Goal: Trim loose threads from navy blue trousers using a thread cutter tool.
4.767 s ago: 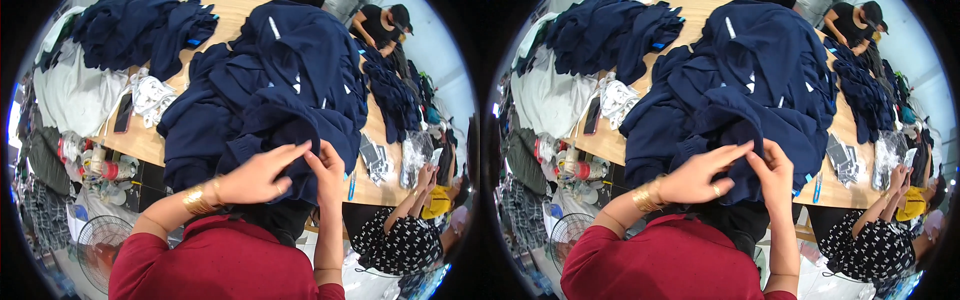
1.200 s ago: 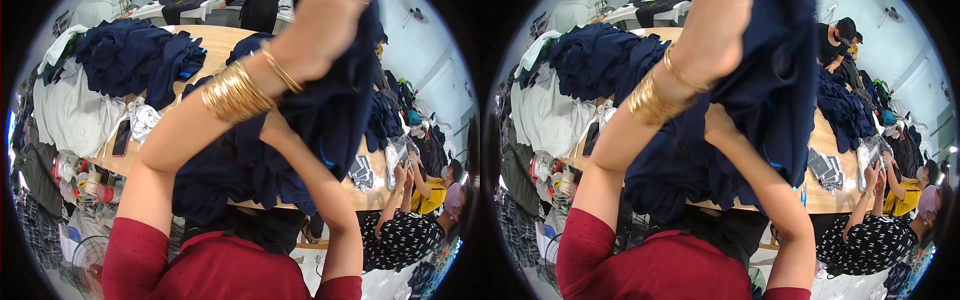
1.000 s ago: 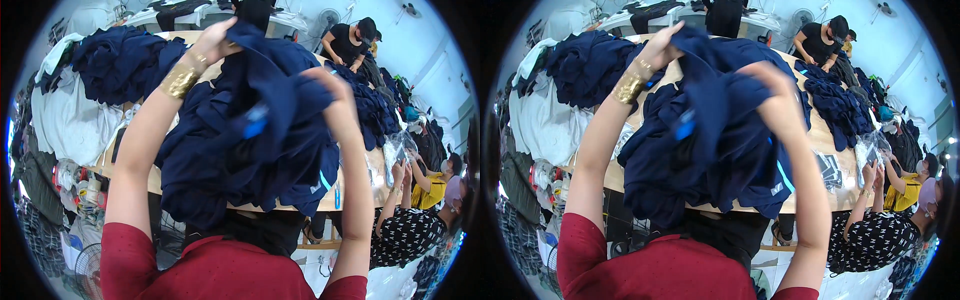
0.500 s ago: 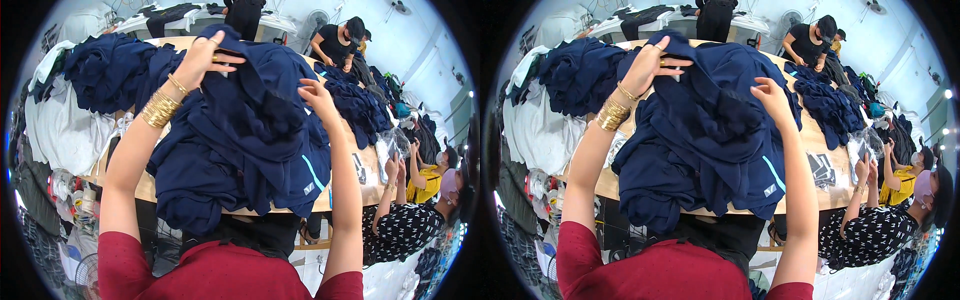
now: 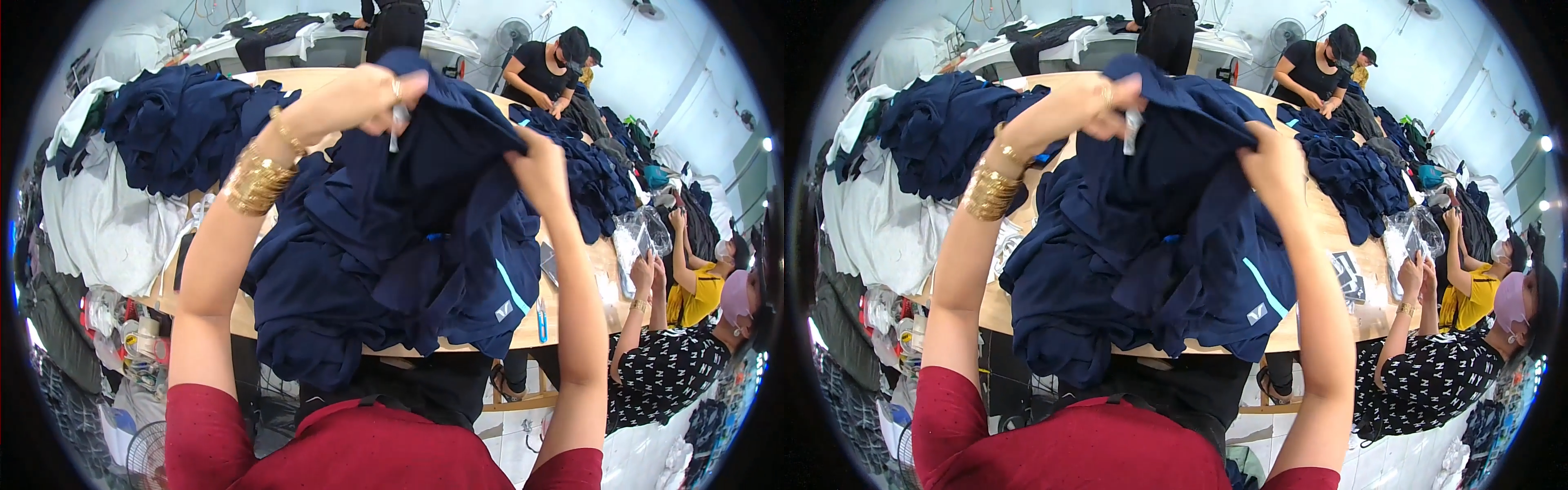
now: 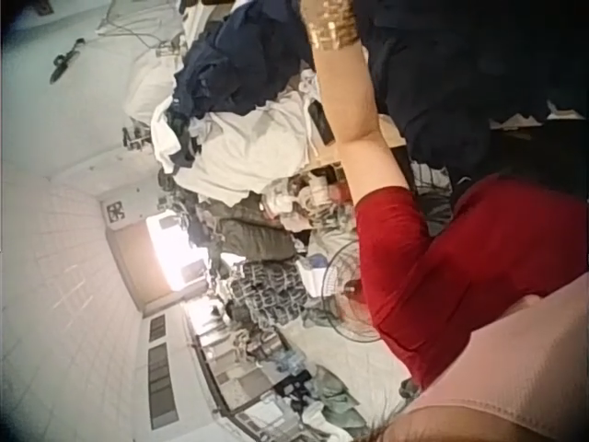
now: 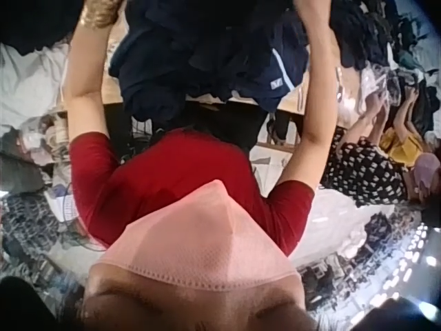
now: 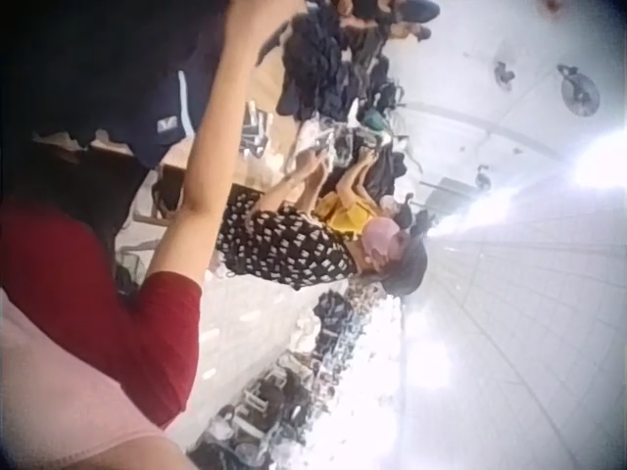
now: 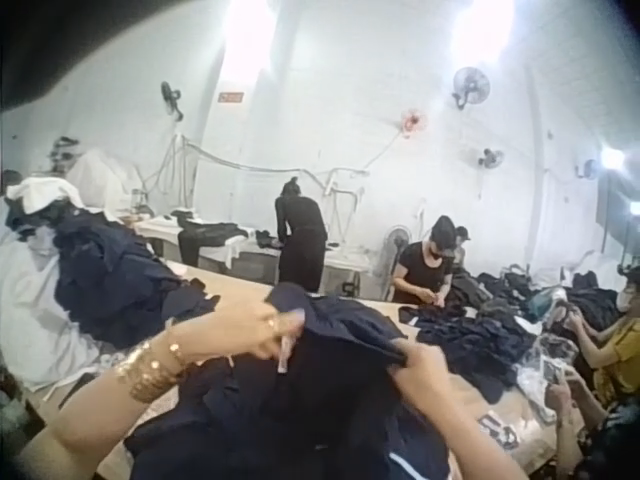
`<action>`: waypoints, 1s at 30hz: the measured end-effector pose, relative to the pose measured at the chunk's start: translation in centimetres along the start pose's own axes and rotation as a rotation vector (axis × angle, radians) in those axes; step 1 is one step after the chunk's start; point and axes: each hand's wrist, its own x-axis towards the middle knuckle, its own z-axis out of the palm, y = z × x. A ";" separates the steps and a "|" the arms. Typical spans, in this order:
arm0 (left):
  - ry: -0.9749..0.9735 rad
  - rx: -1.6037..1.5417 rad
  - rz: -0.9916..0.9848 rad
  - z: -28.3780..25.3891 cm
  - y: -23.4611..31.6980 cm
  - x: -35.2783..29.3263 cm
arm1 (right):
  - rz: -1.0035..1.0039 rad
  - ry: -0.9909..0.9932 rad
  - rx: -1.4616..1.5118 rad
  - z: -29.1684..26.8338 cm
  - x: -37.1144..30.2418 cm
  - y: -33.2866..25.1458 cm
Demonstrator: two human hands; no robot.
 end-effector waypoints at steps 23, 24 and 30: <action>0.193 0.220 -0.061 -8.3 -3.0 -0.8 | 0.463 -0.242 -0.031 -15.6 0.3 4.5; 0.249 0.184 -0.069 -8.3 -1.8 -1.9 | 0.443 -0.242 0.005 -16.6 0.6 4.0; 0.221 -0.067 0.152 -12.5 -0.1 -6.8 | 0.306 -0.096 0.615 -19.0 0.3 2.1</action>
